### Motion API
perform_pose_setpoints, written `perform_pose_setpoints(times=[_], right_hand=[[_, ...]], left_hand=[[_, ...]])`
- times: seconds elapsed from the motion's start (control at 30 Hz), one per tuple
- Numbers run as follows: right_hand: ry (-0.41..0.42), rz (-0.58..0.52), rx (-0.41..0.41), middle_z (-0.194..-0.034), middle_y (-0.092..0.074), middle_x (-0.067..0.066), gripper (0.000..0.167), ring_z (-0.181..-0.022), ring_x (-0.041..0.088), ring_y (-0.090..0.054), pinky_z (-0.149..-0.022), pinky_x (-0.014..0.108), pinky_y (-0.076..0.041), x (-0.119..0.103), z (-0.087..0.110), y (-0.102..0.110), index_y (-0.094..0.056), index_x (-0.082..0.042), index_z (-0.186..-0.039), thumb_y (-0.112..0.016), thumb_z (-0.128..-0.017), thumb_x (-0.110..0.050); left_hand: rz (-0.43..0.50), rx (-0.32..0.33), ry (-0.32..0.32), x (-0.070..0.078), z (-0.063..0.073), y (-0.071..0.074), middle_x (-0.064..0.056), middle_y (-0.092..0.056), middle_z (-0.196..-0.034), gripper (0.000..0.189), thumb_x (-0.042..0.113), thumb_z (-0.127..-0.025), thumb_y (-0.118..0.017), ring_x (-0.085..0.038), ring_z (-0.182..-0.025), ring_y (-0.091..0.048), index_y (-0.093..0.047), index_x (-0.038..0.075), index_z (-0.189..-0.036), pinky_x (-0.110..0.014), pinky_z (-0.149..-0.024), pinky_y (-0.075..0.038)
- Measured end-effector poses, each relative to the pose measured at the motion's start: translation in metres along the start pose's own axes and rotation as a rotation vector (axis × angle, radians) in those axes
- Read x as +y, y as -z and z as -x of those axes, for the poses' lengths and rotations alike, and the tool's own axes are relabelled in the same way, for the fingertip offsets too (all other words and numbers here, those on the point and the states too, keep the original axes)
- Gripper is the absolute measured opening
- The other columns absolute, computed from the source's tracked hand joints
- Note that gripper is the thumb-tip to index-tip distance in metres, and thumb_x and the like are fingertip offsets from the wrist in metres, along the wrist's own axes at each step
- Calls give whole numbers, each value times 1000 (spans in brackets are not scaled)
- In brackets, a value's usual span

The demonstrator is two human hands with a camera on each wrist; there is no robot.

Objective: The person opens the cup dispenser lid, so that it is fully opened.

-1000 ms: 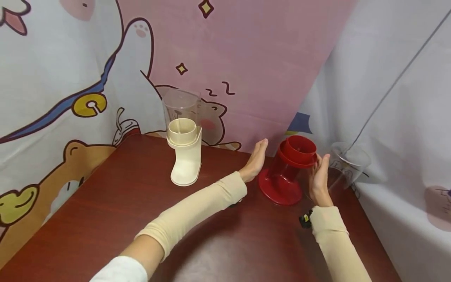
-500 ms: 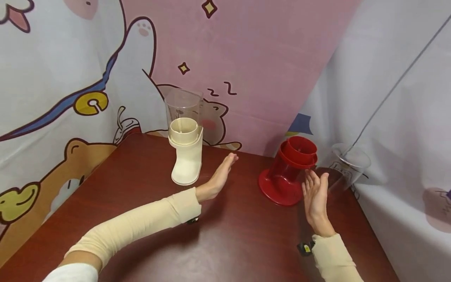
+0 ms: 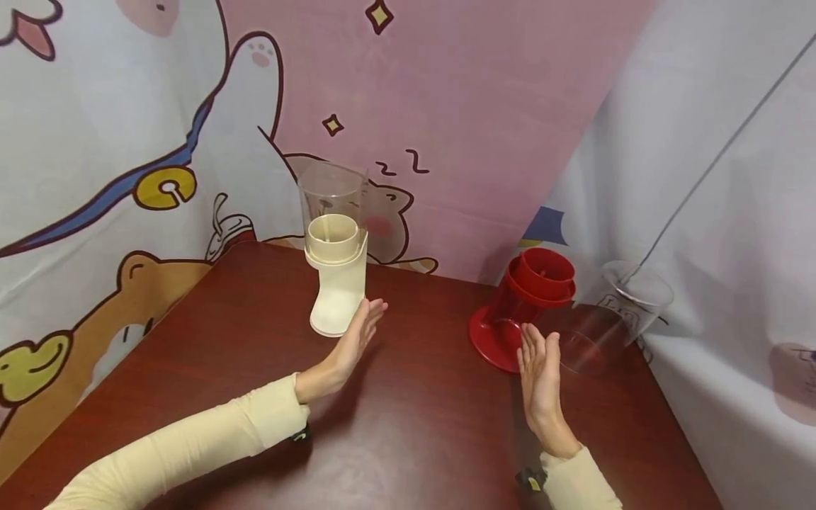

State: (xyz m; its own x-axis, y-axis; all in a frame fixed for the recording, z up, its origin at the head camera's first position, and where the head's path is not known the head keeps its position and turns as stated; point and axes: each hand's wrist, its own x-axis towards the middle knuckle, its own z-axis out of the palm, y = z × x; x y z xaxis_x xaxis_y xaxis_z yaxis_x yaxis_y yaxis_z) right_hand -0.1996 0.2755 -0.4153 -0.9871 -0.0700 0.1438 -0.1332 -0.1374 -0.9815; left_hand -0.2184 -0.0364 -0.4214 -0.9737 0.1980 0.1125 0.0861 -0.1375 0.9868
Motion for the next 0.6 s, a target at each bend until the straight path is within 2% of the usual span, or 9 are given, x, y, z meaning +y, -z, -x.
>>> perform_pose_setpoints(times=[0.13,0.3,0.43,0.6], right_hand=[[-12,13,-1,-169,3,9,80,-155,28,10,-126,37,5,6,4,-13,5,-7,-160,-4,-102,-61],[-36,53,-22,-169,-1,11,77,-156,28,4,-127,38,0,13,1,-31,0,-7,-160,-7,-103,-58],[-59,59,-23,-168,0,13,79,-156,29,4,-126,41,2,15,1,-40,0,-5,-160,-8,-103,-59],[-60,38,-31,-169,-1,13,80,-156,28,3,-126,44,3,16,-6,-54,0,-4,-159,-10,-103,-60]], left_hand=[[-3,3,5,-3,13,12,-20,-25,-163,73,52,-107,-15,-33,-154,-15,-19,-1,-157,-50,-126,-10],[-3,48,5,-7,23,24,-20,-26,-162,72,52,-107,-15,-34,-153,-17,-21,0,-156,-51,-125,-11],[1,52,11,-11,27,30,-22,-26,-162,71,51,-107,-15,-37,-153,-18,-22,-2,-155,-52,-125,-10],[5,72,0,-7,27,40,-23,-27,-161,73,52,-107,-15,-36,-153,-18,-25,-4,-153,-51,-125,-10]])
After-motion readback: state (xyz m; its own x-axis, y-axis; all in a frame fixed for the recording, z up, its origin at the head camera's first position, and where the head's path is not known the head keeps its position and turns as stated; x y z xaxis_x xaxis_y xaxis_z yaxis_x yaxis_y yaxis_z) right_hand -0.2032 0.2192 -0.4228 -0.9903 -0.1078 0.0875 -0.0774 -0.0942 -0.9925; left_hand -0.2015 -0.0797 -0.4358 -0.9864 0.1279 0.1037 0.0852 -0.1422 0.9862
